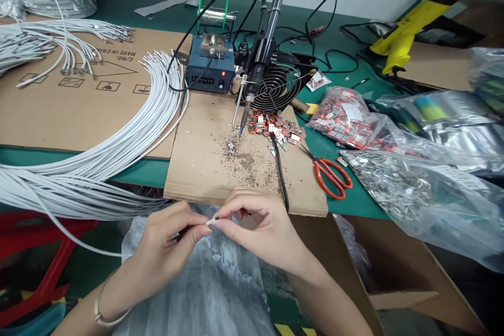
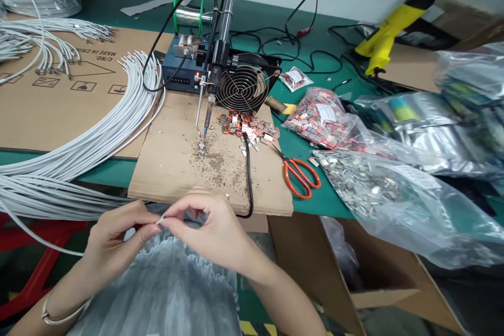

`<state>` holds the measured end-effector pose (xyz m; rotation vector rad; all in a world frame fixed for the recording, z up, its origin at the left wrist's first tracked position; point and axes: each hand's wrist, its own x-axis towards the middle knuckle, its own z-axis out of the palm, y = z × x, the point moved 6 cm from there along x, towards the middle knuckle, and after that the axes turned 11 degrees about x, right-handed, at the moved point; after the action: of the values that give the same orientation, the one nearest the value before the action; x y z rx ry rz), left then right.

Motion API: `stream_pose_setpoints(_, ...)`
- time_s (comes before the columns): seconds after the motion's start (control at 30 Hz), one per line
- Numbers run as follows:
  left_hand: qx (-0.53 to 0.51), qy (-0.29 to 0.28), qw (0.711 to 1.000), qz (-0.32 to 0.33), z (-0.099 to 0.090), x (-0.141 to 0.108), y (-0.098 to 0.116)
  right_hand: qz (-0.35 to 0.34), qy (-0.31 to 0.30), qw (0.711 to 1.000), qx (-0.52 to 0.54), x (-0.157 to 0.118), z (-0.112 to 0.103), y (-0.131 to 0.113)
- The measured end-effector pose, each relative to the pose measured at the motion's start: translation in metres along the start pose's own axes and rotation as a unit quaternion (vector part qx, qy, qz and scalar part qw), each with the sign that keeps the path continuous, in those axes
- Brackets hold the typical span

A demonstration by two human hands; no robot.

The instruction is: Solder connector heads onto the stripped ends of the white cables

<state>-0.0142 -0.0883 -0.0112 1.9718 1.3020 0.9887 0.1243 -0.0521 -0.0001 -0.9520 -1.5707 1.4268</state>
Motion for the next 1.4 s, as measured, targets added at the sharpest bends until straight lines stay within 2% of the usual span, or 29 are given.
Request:
stream_pose_setpoints(0.07,0.02,-0.019,0.999,0.023,0.001,-0.001,0.001,0.019,-0.032,0.999,-0.018,0.001,-0.001,0.001)
stream_pose_setpoints(0.13,0.015,-0.033,0.999,0.021,0.003,-0.001,0.001,0.024,-0.035,0.999,0.011,0.001,0.0,0.004)
stream_pose_setpoints(0.23,-0.065,-0.033,0.996,-0.052,0.011,0.0,-0.004,0.001,0.039,0.992,0.121,-0.002,0.006,0.013)
stream_pose_setpoints(0.37,-0.218,-0.003,0.964,-0.154,0.026,0.0,-0.01,-0.084,0.183,0.953,0.224,-0.014,0.016,0.025)
stream_pose_setpoints(0.43,-0.245,0.008,0.955,-0.167,0.026,0.0,-0.011,-0.101,0.199,0.948,0.228,-0.018,0.017,0.026)
stream_pose_setpoints(0.53,-0.245,-0.028,0.956,-0.158,0.021,-0.001,-0.011,-0.066,0.124,0.978,0.153,-0.013,0.011,0.019)
stream_pose_setpoints(0.63,-0.239,-0.122,0.952,-0.146,0.019,-0.004,-0.01,-0.04,0.021,0.998,0.047,-0.004,0.001,0.007)
stream_pose_setpoints(0.7,-0.22,-0.169,0.951,-0.139,0.02,-0.006,-0.009,-0.047,-0.054,0.997,-0.011,0.001,-0.001,-0.003)
stream_pose_setpoints(0.8,-0.191,-0.209,0.95,-0.132,0.022,-0.007,-0.008,-0.057,-0.137,0.986,-0.077,0.003,0.001,-0.014)
stream_pose_setpoints(0.93,-0.191,-0.233,0.943,-0.142,0.026,-0.007,-0.006,-0.073,-0.172,0.975,-0.12,0.0,0.001,-0.018)
stream_pose_setpoints(1.0,-0.208,-0.225,0.941,-0.146,0.027,-0.006,-0.006,-0.083,-0.15,0.979,-0.109,-0.001,0.0,-0.018)
stream_pose_setpoints(1.1,-0.262,-0.202,0.929,-0.164,0.031,-0.005,-0.007,-0.112,-0.087,0.99,-0.026,-0.003,0.0,-0.015)
stream_pose_setpoints(1.23,-0.373,-0.181,0.888,-0.201,0.04,-0.007,-0.009,-0.126,0.011,0.982,0.138,-0.004,0.002,-0.002)
stream_pose_setpoints(1.4,-0.477,-0.173,0.837,-0.205,0.05,-0.008,-0.007,-0.104,0.037,0.959,0.259,-0.004,0.014,0.011)
